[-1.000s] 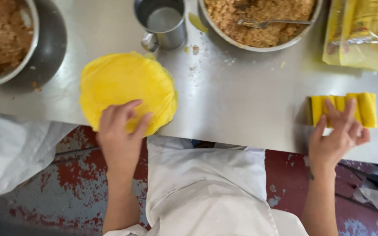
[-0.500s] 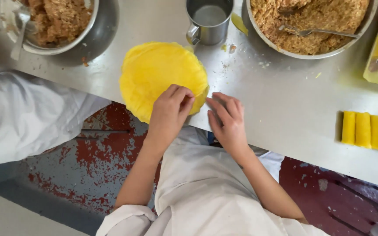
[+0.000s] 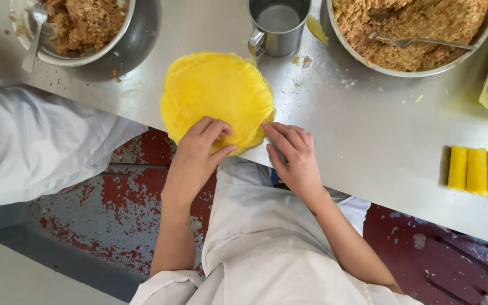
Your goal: Peeling thin yellow wrappers, adding meat filling using a fork, and rolling them into lumpia rolls on a stainless steel table.
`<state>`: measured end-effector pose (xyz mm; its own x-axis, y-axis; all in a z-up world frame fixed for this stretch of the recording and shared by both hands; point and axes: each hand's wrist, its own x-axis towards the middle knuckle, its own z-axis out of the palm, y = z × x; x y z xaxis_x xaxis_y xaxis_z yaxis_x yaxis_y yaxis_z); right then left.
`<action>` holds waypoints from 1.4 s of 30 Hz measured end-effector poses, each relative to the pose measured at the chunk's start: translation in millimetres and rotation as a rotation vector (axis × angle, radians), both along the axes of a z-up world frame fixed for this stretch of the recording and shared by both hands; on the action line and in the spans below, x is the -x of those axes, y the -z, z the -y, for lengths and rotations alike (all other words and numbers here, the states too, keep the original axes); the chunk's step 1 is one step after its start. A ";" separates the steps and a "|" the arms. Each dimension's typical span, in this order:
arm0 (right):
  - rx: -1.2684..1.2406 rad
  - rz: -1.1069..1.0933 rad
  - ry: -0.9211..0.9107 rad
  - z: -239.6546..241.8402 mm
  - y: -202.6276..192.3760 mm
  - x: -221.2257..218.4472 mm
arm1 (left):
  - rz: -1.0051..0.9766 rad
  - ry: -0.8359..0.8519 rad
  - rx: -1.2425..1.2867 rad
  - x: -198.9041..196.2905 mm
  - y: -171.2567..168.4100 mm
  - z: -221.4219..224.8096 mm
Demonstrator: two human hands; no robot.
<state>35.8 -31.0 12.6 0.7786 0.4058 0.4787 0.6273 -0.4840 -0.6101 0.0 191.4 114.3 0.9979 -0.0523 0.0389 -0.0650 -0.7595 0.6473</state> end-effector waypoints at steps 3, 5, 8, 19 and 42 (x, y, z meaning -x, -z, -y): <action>0.006 -0.005 0.001 -0.1 -1.2 0.9 | -0.014 -0.003 0.016 -1.0 3.9 -6.1; 0.019 -0.012 -0.002 0.2 -2.0 1.9 | 0.013 0.020 -0.001 -1.4 3.1 -4.2; 0.070 -0.021 -0.025 -0.8 -6.9 2.6 | 0.086 0.067 -0.002 -9.1 14.5 3.4; -0.497 -0.572 -0.100 -18.2 -1.8 -7.3 | 0.306 0.033 -0.177 -20.1 42.9 18.0; -0.558 -0.614 -0.107 -27.2 7.5 -23.2 | 0.277 -0.001 -0.174 0.5 27.1 22.2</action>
